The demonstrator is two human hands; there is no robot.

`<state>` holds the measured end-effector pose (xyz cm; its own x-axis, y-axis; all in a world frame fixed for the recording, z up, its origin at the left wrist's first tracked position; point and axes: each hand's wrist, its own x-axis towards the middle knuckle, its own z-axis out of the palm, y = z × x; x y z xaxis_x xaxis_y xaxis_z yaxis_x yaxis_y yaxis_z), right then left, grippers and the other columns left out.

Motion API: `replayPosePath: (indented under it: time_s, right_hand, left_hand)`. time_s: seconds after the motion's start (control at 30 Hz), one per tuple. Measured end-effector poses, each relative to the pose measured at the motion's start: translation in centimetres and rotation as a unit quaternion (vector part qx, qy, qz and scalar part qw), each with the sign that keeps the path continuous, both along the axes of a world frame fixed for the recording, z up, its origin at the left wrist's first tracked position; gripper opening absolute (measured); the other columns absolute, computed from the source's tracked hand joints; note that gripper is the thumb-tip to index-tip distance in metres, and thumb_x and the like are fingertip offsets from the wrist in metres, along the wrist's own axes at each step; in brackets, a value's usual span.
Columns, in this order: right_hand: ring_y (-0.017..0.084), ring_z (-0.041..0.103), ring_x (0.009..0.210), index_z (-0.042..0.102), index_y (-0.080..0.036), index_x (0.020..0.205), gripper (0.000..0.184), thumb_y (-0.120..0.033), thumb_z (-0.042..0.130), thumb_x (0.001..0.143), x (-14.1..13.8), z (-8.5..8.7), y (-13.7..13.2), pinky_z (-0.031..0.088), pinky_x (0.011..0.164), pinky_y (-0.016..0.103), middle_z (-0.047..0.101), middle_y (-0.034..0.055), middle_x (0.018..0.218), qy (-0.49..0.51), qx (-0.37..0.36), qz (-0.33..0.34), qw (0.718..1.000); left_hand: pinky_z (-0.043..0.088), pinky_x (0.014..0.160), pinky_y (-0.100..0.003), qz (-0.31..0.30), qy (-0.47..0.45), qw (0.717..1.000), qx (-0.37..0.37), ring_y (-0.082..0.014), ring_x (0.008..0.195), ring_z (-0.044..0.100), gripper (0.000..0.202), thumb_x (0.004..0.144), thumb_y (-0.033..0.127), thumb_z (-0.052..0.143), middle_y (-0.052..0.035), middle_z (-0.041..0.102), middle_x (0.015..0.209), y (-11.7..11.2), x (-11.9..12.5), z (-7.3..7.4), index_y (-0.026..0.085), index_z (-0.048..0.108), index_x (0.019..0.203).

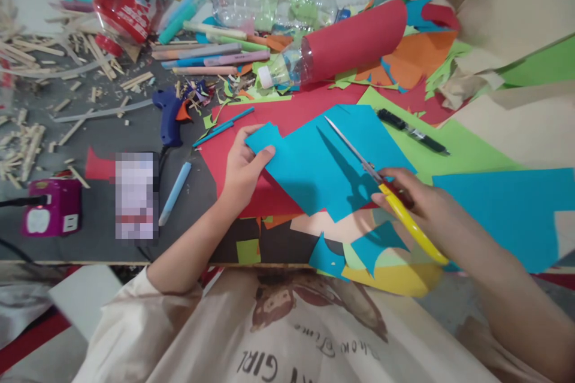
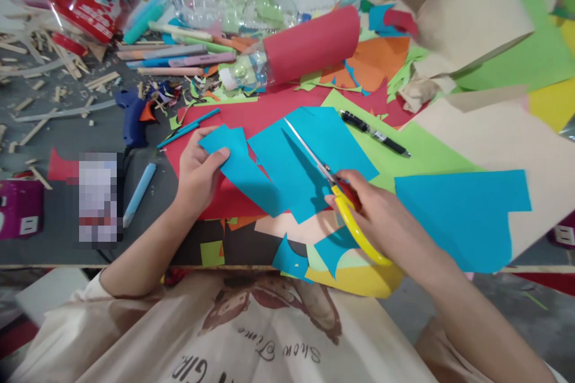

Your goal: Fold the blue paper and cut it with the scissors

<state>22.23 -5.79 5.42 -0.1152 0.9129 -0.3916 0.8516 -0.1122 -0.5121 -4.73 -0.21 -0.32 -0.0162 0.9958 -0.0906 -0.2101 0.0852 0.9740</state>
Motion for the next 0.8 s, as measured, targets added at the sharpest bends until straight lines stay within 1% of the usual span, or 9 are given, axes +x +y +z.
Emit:
replayPosePath:
  time_s: [0.07, 0.17, 0.33, 0.43, 0.57, 0.6, 0.67, 0.73, 0.8]
  right_hand:
    - [0.025, 0.064, 0.055, 0.055, -0.023, 0.113, 0.038, -0.048, 0.052, 0.084, 0.8, -0.4, 0.8, 0.042, 0.042, 0.029, 0.07, 0.0055, 0.072, -0.12, 0.047, 0.047, 0.991]
    - [0.03, 0.067, 0.062, 0.058, -0.018, 0.112, 0.04, -0.045, 0.054, 0.083, 1.4, -1.1, 1.8, 0.041, 0.041, 0.031, 0.072, 0.0109, 0.084, -0.208, 0.127, 0.098, 0.965]
    - [0.03, 0.068, 0.081, 0.06, -0.014, 0.114, 0.038, -0.04, 0.045, 0.09, 2.3, -2.1, 2.9, 0.053, 0.061, 0.036, 0.07, 0.0149, 0.097, -0.197, 0.257, 0.17, 0.931]
    - [0.031, 0.065, 0.091, 0.058, -0.013, 0.119, 0.039, -0.037, 0.041, 0.092, 3.4, -1.8, 3.5, 0.054, 0.074, 0.041, 0.065, 0.0162, 0.101, -0.185, 0.26, 0.176, 0.931]
    - [0.034, 0.059, 0.102, 0.061, -0.017, 0.116, 0.04, -0.037, 0.034, 0.095, 3.6, -0.3, 4.0, 0.049, 0.086, 0.049, 0.059, 0.0181, 0.105, -0.203, 0.258, 0.158, 0.931]
    - [0.035, 0.057, 0.106, 0.061, -0.018, 0.115, 0.039, -0.037, 0.034, 0.095, 3.1, 0.1, 4.0, 0.047, 0.089, 0.051, 0.059, 0.0181, 0.107, -0.188, 0.266, 0.142, 0.935]
    - [0.033, 0.058, 0.103, 0.063, -0.02, 0.107, 0.034, -0.037, 0.038, 0.094, 1.6, 0.5, 3.9, 0.047, 0.09, 0.049, 0.062, 0.0159, 0.104, -0.086, 0.268, 0.113, 0.953]
    - [0.029, 0.06, 0.101, 0.065, -0.024, 0.099, 0.025, -0.036, 0.045, 0.092, -0.5, 0.3, 3.7, 0.048, 0.086, 0.044, 0.066, 0.0116, 0.105, 0.037, 0.197, 0.099, 0.975]
    - [0.024, 0.062, 0.091, 0.066, -0.024, 0.088, 0.022, -0.038, 0.049, 0.09, -2.8, -0.5, 3.7, 0.047, 0.079, 0.038, 0.068, 0.0075, 0.096, 0.14, 0.114, 0.122, 0.976]
  left_hand:
    - [0.041, 0.05, -0.017, 0.007, -0.026, 1.0, -0.013, -0.005, 0.051, 0.047, 0.031, 0.066, 0.036, 0.079, 0.0071, 0.051, 0.062, 0.1, 0.1, 0.0, 0.021, 0.055, 0.078]
    - [0.045, 0.053, -0.018, 0.003, -0.025, 0.999, -0.023, -0.0064, 0.054, 0.053, 0.036, 0.063, 0.043, 0.08, 0.0059, 0.056, 0.062, 0.2, 0.4, 0.2, 0.019, 0.056, 0.075]
    - [0.047, 0.052, -0.02, -0.002, -0.027, 0.998, -0.05, -0.0072, 0.054, 0.054, 0.039, 0.062, 0.05, 0.079, 0.0037, 0.062, 0.066, 0.4, 0.4, 0.2, 0.018, 0.064, 0.079]
    - [0.04, 0.044, -0.018, -0.014, -0.026, 0.997, -0.067, -0.0057, 0.045, 0.047, 0.034, 0.066, 0.047, 0.077, 0.0062, 0.054, 0.054, 0.5, 0.3, 0.0, 0.018, 0.061, 0.071]
    - [0.036, 0.039, -0.019, -0.045, -0.002, 0.996, -0.071, -0.0066, 0.039, 0.046, 0.033, 0.074, 0.042, 0.07, 0.0072, 0.047, 0.045, 0.6, 0.5, 0.1, 0.019, 0.05, 0.061]
    - [0.036, 0.039, -0.02, -0.053, 0.005, 0.996, -0.073, -0.0067, 0.038, 0.046, 0.034, 0.075, 0.041, 0.069, 0.0072, 0.047, 0.044, 0.5, 0.6, 0.2, 0.019, 0.048, 0.06]
    - [0.036, 0.039, -0.02, -0.068, 0.019, 0.994, -0.082, -0.0068, 0.036, 0.047, 0.035, 0.076, 0.041, 0.068, 0.0074, 0.047, 0.043, 0.5, 0.8, 0.3, 0.02, 0.046, 0.059]
    - [0.036, 0.038, -0.021, -0.082, 0.033, 0.992, -0.093, -0.007, 0.034, 0.046, 0.036, 0.077, 0.04, 0.067, 0.0074, 0.047, 0.041, 0.5, 0.8, 0.5, 0.02, 0.044, 0.059]
    - [0.036, 0.038, -0.021, -0.09, 0.042, 0.991, -0.094, -0.0072, 0.035, 0.046, 0.036, 0.078, 0.041, 0.066, 0.0068, 0.048, 0.04, 0.7, 0.9, 0.7, 0.02, 0.044, 0.059]
